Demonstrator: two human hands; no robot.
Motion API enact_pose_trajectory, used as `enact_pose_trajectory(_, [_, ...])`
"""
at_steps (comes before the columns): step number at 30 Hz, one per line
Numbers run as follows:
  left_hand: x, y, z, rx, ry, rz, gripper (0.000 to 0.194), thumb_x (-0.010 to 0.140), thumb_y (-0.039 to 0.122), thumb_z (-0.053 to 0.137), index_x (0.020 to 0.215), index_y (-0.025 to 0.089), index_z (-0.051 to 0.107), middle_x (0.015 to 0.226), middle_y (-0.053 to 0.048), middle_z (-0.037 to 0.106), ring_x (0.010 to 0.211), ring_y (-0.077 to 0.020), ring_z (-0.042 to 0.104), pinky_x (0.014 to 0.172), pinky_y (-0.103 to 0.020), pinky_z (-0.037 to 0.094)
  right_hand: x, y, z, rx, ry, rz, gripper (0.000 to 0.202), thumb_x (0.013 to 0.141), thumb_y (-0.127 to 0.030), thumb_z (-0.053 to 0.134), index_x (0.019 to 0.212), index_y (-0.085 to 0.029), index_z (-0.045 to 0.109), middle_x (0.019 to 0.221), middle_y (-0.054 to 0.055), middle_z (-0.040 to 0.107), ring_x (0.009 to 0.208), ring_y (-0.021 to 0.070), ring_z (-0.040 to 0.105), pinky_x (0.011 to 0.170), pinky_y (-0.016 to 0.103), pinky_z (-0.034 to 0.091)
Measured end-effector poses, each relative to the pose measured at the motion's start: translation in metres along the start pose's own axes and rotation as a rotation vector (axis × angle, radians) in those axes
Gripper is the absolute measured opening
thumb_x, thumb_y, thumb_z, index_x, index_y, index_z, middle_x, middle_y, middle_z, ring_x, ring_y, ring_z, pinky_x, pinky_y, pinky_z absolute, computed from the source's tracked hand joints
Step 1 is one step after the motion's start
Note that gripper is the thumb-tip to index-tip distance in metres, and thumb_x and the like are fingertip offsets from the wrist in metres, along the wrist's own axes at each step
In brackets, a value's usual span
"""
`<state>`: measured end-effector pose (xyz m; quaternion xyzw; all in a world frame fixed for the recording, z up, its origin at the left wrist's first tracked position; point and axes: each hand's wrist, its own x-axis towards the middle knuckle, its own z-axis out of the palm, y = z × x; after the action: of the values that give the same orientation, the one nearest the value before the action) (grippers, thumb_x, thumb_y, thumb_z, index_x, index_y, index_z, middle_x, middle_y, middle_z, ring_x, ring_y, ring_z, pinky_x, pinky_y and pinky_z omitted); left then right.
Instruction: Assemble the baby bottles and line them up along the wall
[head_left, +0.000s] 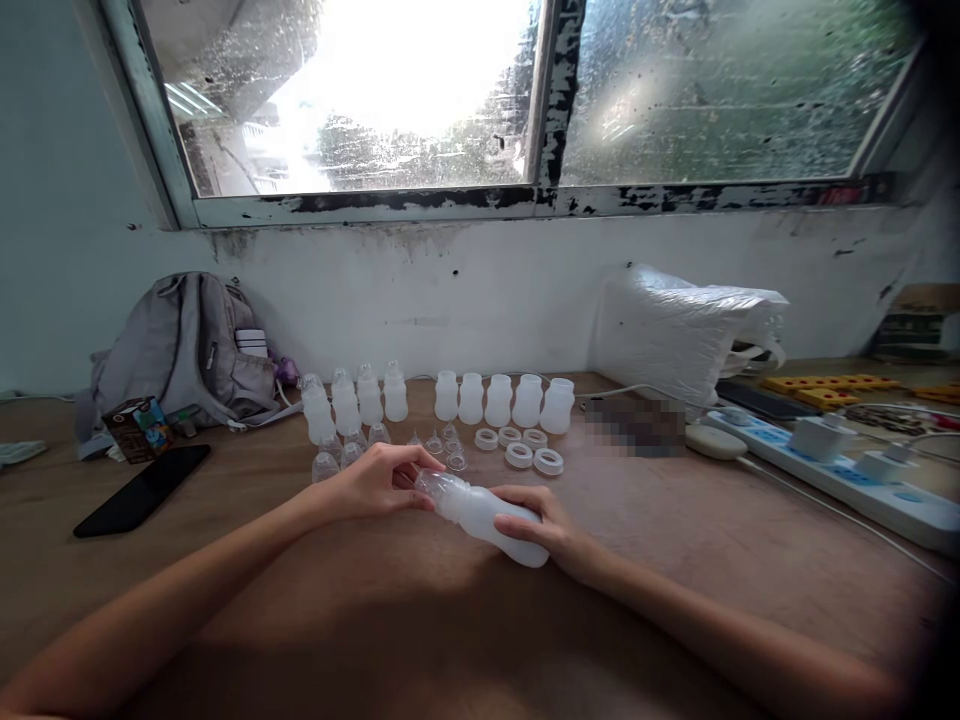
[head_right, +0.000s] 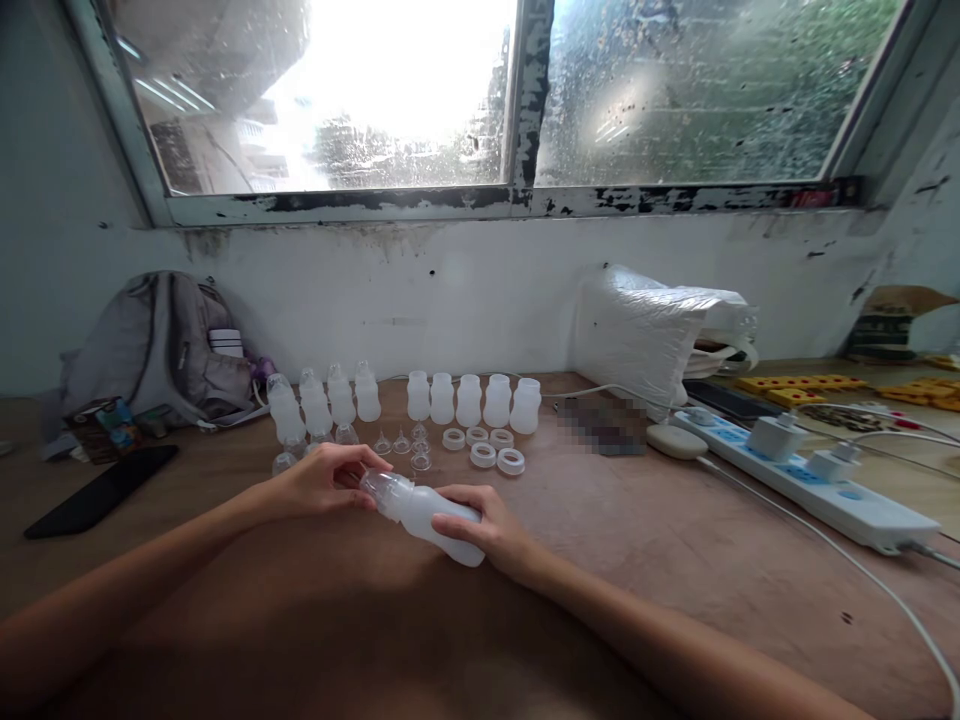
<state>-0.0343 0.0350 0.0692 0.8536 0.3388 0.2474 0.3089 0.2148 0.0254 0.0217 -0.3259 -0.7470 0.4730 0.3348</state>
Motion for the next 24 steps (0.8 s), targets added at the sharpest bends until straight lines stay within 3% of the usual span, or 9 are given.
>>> enact_pose_trajectory(12, [0.0,-0.012,0.023,-0.371,0.073,-0.032,0.041,0.061,0.024,0.074,0.095,0.011,0.056,0.085,-0.006,0.061,0.074,-0.0157,0.06,0.067,-0.028,0.049,0.003,0.007,0.002,0.051,-0.002,0.041,0.039,0.071,-0.045,0.057,0.086,-0.01,0.065,0.072,0.004,0.059,0.06,0.0133,0.049,0.048,0.021,0.034])
enact_pose_trajectory(24, [-0.001,-0.013,0.035,-0.388,0.12,-0.057,0.041,0.061,0.024,0.074,0.095,0.01,0.056,0.087,-0.007,0.062,0.076,-0.017,0.06,0.068,-0.029,0.05,0.002,0.006,0.001,-0.006,-0.008,-0.003,0.039,0.073,-0.045,0.055,0.087,-0.01,0.063,0.075,0.005,0.061,0.063,0.0153,0.053,0.051,0.022,0.037])
